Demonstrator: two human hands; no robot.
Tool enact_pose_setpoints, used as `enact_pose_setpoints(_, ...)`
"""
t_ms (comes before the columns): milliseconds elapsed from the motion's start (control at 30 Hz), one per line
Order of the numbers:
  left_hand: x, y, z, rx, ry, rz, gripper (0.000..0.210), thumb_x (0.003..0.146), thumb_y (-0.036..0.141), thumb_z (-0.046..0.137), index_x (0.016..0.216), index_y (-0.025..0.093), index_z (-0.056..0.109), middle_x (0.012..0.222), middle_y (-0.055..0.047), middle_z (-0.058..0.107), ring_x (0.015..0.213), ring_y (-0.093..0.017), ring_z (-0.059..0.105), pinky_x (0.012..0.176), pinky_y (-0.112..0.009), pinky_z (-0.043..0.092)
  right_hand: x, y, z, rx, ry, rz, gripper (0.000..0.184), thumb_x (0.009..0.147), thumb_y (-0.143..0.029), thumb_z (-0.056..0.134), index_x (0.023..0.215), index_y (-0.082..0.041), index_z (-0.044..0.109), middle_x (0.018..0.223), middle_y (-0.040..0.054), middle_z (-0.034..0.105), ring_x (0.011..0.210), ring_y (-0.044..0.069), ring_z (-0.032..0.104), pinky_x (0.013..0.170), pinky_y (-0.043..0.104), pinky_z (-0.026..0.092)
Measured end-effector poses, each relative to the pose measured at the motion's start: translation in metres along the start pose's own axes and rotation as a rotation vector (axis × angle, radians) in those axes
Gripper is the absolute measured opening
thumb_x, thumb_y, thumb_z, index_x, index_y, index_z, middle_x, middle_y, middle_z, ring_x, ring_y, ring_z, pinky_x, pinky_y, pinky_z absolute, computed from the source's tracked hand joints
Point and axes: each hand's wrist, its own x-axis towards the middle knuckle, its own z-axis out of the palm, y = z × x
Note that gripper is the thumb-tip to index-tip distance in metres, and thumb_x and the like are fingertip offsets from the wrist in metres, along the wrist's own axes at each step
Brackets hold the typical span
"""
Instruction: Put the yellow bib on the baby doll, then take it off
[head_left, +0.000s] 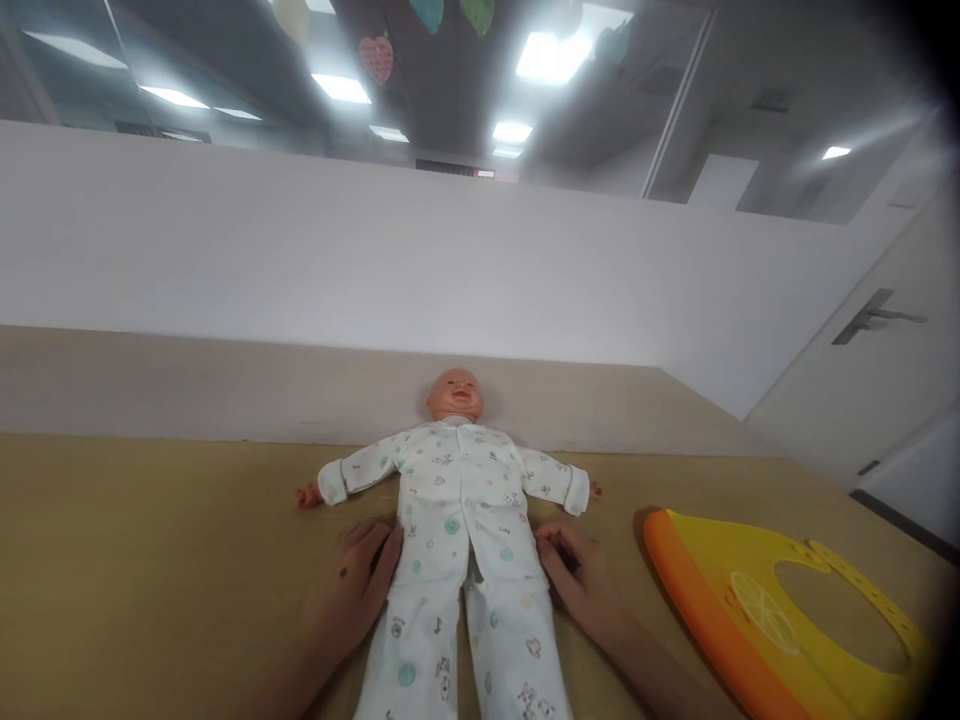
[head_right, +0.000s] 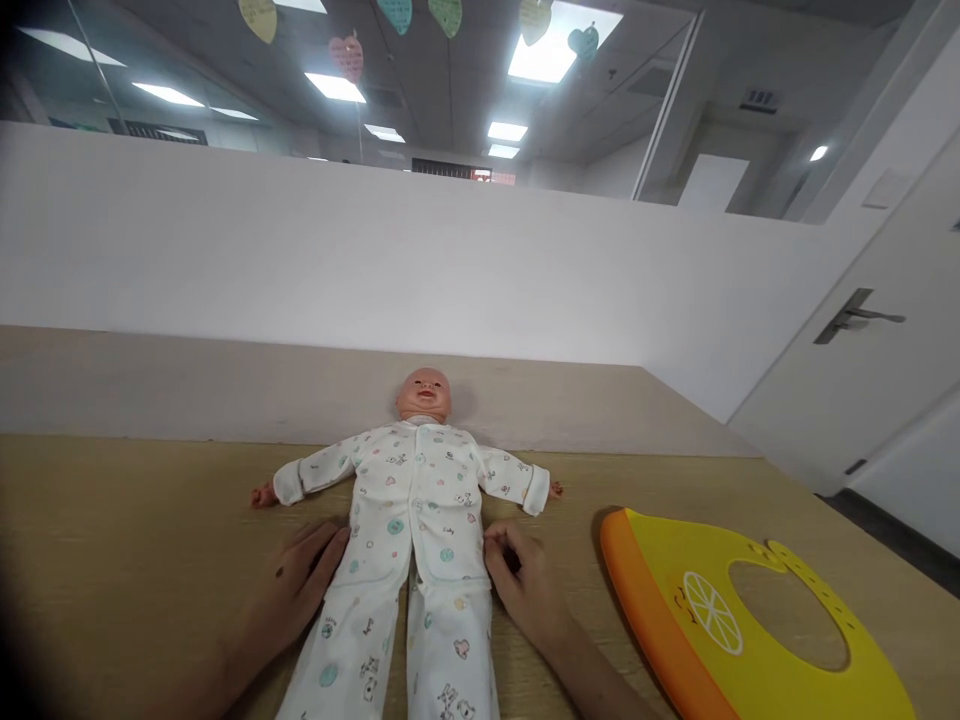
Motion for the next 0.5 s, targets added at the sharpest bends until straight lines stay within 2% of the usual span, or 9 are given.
enact_pose_setpoints(367, -0.0005, -0.0017, -0.0007, 0.031, -0.020, 0.009, 0.036, 0.094, 0.044, 0.036, 0.076, 0.023, 0.060, 0.084, -0.005, 0.066, 0.087, -0.023, 0.060, 0.085, -0.039, 0.046, 0.0016, 0.0027, 0.0029, 0.033, -0.011, 0.035, 0.026, 0.090, -0.039, 0.044, 0.085, -0.018, 0.056, 0.072, 0.0026, 0.063, 0.065, 0.017, 0.057, 0.060, 0.027, 0.045)
enact_pose_setpoints(500, -0.0016, -0.0037, 0.0020, 0.030, 0.033, 0.030, 0.038, 0.093, 0.045, 0.036, 0.077, 0.022, 0.061, 0.084, -0.006, 0.066, 0.086, -0.023, 0.061, 0.084, -0.038, 0.048, 0.0009, 0.0042, 0.0034, 0.046, -0.022, 0.055, 0.027, 0.090, -0.040, 0.043, 0.085, -0.018, 0.056, 0.072, 0.0023, 0.062, 0.065, 0.016, 0.057, 0.061, 0.026, 0.044)
